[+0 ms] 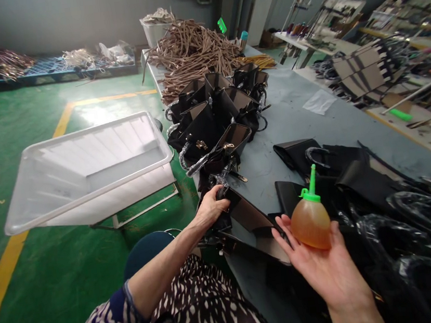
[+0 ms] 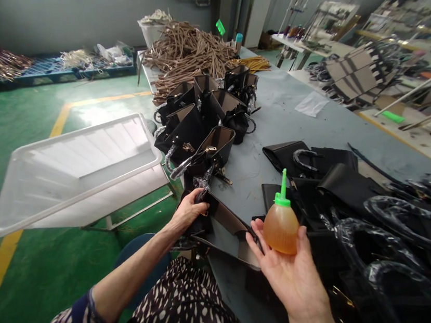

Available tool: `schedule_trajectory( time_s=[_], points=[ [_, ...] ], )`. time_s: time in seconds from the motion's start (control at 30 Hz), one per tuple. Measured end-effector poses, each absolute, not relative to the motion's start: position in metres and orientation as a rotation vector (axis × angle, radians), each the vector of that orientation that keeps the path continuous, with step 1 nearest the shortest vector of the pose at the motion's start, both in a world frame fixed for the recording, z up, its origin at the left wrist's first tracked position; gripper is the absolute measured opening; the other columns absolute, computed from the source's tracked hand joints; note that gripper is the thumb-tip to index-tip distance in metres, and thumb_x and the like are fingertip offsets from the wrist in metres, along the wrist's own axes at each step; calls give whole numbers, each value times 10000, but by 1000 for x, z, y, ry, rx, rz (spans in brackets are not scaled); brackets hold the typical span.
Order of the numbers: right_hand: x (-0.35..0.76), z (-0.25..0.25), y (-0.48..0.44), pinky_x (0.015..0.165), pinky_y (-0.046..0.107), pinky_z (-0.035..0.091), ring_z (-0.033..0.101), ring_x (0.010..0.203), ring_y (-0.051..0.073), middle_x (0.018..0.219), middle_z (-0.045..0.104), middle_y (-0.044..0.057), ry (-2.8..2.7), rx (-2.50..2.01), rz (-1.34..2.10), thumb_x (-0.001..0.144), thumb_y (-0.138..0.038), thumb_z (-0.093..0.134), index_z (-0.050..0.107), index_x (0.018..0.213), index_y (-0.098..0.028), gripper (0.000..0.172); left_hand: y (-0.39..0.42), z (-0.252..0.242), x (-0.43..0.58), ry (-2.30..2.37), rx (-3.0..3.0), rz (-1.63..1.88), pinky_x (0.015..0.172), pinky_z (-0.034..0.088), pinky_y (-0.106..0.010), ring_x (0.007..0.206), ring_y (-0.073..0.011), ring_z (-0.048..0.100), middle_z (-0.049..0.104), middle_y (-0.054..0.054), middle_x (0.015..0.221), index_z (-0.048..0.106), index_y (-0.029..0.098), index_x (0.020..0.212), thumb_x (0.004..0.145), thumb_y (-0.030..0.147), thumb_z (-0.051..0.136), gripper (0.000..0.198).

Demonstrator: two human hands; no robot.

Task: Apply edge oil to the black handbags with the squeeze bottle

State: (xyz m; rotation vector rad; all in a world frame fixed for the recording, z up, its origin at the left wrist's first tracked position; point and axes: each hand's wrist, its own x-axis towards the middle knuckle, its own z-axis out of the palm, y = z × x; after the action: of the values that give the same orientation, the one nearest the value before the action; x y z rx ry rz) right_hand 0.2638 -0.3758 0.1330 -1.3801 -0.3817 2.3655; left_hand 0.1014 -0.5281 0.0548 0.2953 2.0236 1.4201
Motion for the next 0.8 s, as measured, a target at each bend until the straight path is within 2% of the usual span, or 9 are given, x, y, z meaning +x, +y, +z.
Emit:
schedule_trajectory(
  time_s=[0.1, 0.33, 0.4, 0.5, 0.6, 0.7, 0.8],
  points=[
    [263, 135, -374, 835, 601, 489, 558, 1120, 346, 1237, 550, 198, -404, -1394, 2373, 860, -459, 564, 559, 1228, -190, 456, -530, 49, 102, 1955, 305, 1477, 652, 471, -200, 728, -109, 584, 639, 17, 867, 539, 191, 1089, 744, 192, 528, 344],
    [271, 139, -369, 799, 640, 486, 582, 1077, 347, 1144, 604, 184, -457, -1423, 2336, 868, -468, 550, 619, 1118, -200, 373, -546, 74, 109, 2031, 456, 1502, 717, 433, -234, 751, -128, 531, 599, 14, 821, 587, 185, 1020, 824, 285, 496, 239],
    [277, 139, -368, 804, 653, 478, 608, 1029, 329, 1091, 634, 153, -468, -1425, 2332, 867, -476, 554, 630, 1095, -202, 364, -551, 89, 113, 2104, 544, 1493, 749, 428, -243, 774, -135, 533, 610, 6, 856, 555, 189, 1075, 835, 298, 497, 269],
    [287, 138, -368, 832, 704, 437, 643, 940, 291, 1039, 672, 63, -453, -1399, 2345, 877, -466, 557, 637, 1071, -238, 310, -554, 108, 118, 2159, 611, 1436, 707, 424, -238, 717, -131, 525, 611, 12, 830, 463, 193, 1189, 822, 280, 518, 380],
    [295, 141, -367, 822, 735, 421, 657, 896, 288, 1015, 687, 34, -434, -1424, 2354, 894, -442, 541, 633, 1077, -249, 281, -548, 120, 116, 2150, 737, 1315, 646, 402, -224, 629, -119, 484, 562, 34, 708, 536, 199, 1155, 829, 289, 505, 340],
    [302, 146, -361, 768, 607, 525, 656, 913, 310, 1043, 673, 122, -528, -1481, 2393, 890, -400, 556, 614, 1122, -184, 322, -537, 124, 107, 2061, 821, 1262, 628, 399, -222, 577, -107, 456, 549, 34, 674, 610, 191, 1131, 848, 335, 477, 345],
    [311, 153, -348, 685, 421, 587, 650, 935, 320, 1106, 640, 166, -866, -1432, 2410, 797, -373, 693, 581, 1157, -147, 440, -525, 128, 93, 1940, 869, 1216, 661, 415, -230, 622, -114, 498, 619, 9, 787, 615, 160, 1166, 846, 373, 478, 408]
  ],
)
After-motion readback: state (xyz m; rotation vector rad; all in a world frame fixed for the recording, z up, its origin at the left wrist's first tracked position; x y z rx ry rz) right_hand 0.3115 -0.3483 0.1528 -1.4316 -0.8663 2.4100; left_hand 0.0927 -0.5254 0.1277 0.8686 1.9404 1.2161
